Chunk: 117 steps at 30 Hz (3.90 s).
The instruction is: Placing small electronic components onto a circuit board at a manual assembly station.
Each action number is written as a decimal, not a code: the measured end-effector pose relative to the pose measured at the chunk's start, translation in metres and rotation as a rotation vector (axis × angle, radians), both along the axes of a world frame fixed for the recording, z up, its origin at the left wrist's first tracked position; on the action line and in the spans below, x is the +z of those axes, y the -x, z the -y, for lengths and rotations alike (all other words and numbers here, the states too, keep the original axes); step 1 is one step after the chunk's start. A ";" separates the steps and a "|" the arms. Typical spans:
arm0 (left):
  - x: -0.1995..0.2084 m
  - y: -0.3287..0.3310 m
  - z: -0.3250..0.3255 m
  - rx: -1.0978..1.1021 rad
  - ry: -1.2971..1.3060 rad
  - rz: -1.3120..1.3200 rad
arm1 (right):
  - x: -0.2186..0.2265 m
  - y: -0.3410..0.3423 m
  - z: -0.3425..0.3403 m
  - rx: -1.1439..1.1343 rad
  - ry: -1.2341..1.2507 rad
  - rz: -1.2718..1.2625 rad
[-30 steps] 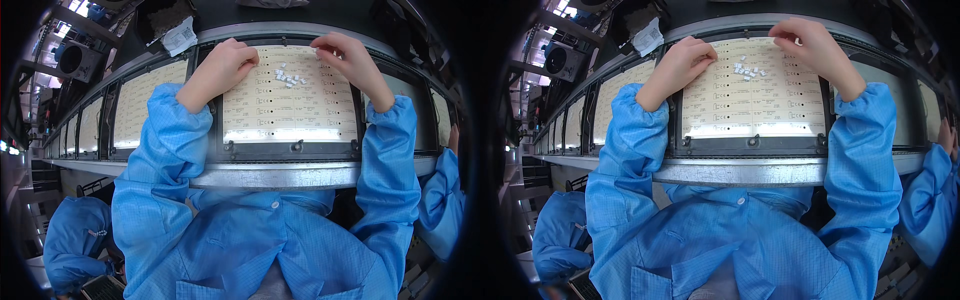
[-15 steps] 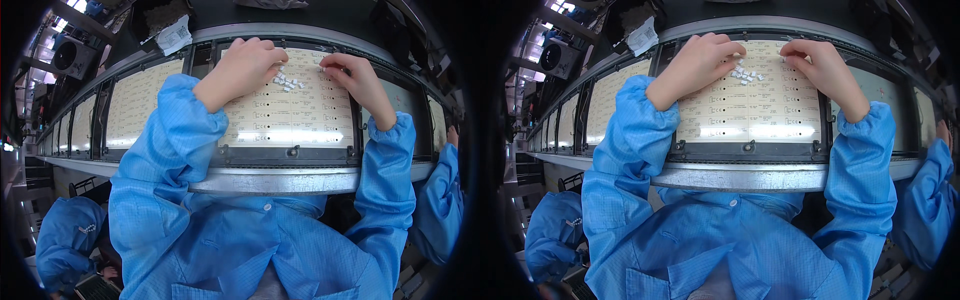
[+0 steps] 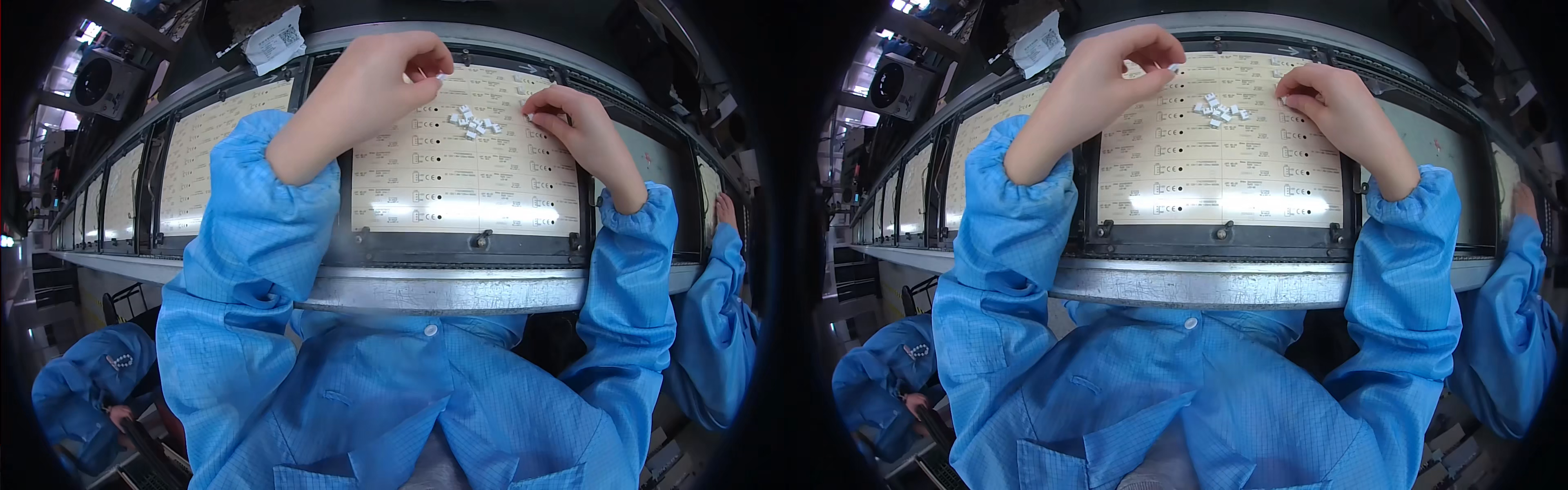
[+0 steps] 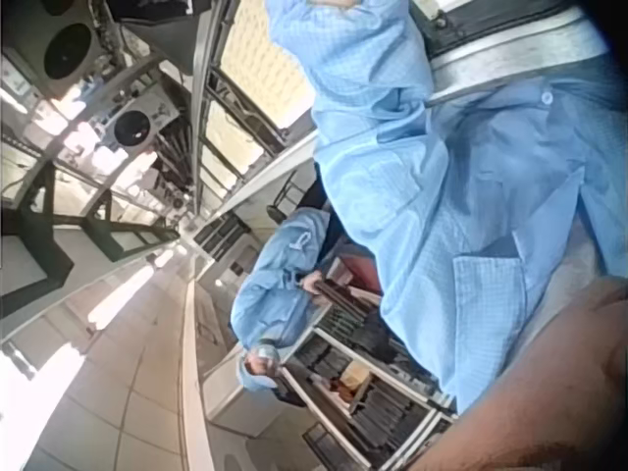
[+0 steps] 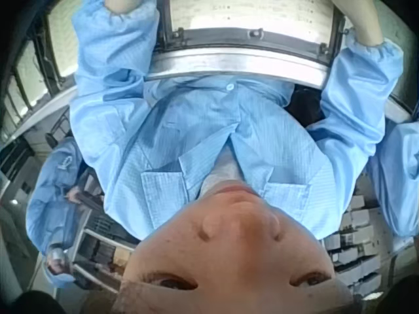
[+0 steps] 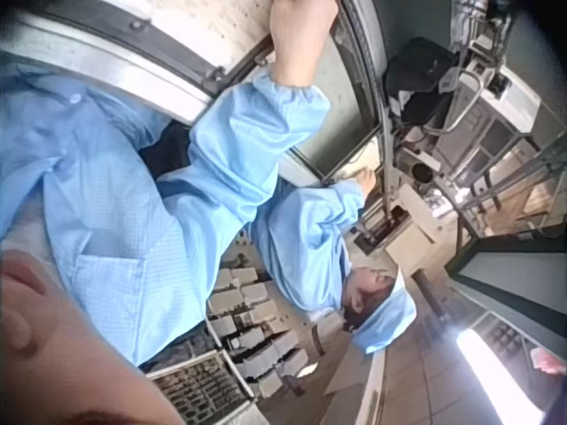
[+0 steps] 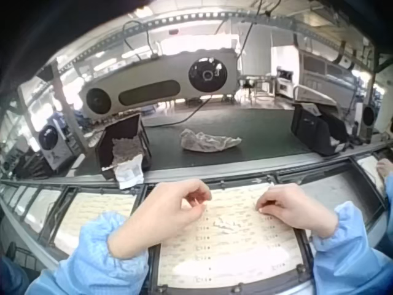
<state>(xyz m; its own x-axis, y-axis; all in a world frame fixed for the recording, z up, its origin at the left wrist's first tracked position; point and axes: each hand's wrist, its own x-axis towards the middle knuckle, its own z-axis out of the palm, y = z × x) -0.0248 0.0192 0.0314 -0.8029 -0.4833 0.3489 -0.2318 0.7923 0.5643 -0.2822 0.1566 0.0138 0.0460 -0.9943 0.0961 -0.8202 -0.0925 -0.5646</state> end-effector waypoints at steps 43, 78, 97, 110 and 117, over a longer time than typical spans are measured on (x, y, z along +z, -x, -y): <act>-0.028 -0.016 0.000 -0.110 0.458 0.179 | -0.001 -0.017 0.004 0.077 0.046 0.088; -0.012 -0.015 -0.003 -0.098 0.321 0.075 | 0.019 -0.004 -0.008 -0.004 -0.086 -0.212; -0.028 -0.011 -0.015 -0.096 0.323 0.005 | 0.005 -0.014 0.002 0.127 0.050 -0.047; -0.046 -0.037 -0.008 -0.040 0.277 0.019 | 0.005 -0.028 0.004 0.117 0.073 -0.042; -0.026 -0.033 -0.020 -0.014 0.494 0.294 | 0.014 0.002 -0.009 0.107 0.110 -0.070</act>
<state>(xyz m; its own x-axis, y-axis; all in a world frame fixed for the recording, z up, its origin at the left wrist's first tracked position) 0.0081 0.0391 0.0051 -0.9052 -0.3085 0.2922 -0.3109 0.9496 0.0396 -0.2842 0.1660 0.0277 0.1619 -0.9669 0.1972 -0.8394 -0.2400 -0.4877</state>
